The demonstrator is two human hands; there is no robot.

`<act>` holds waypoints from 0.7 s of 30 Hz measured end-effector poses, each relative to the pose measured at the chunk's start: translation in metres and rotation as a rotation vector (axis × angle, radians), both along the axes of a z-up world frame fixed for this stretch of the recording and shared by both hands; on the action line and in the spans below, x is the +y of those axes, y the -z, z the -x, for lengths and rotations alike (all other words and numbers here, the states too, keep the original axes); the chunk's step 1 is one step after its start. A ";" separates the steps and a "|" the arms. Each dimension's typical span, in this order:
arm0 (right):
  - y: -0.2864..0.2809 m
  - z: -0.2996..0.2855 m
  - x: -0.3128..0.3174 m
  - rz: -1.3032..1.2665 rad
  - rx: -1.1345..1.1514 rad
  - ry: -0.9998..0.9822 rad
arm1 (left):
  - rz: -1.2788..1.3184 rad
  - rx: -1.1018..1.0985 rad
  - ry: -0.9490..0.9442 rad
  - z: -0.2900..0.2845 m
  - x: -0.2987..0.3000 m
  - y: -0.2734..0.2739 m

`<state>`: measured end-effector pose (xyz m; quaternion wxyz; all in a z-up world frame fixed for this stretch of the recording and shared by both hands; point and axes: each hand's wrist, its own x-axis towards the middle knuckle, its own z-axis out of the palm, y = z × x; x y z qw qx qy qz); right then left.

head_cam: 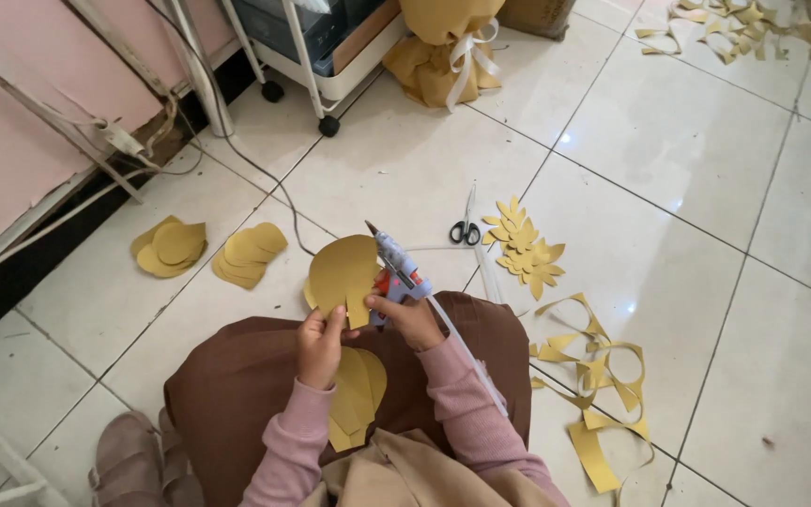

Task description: The person sits on the floor and uses a hot glue gun to apply glue to the edges of yellow paper cutouts. They then press the glued edges together to form a shape, repeating the process with multiple cutouts.

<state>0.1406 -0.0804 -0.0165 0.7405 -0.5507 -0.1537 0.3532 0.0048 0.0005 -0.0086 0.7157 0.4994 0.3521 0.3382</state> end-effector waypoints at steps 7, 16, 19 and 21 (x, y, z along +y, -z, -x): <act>-0.007 -0.007 -0.006 0.065 -0.050 0.033 | -0.002 -0.042 -0.037 -0.004 -0.007 -0.043; -0.027 -0.007 -0.012 -0.003 -0.188 0.038 | -0.250 0.030 -0.011 0.000 0.016 0.011; -0.039 -0.005 -0.014 0.011 -0.213 0.050 | -0.171 0.008 0.024 0.001 0.015 -0.001; -0.038 -0.005 -0.016 0.017 -0.219 0.053 | -0.121 0.008 0.054 -0.001 0.012 0.004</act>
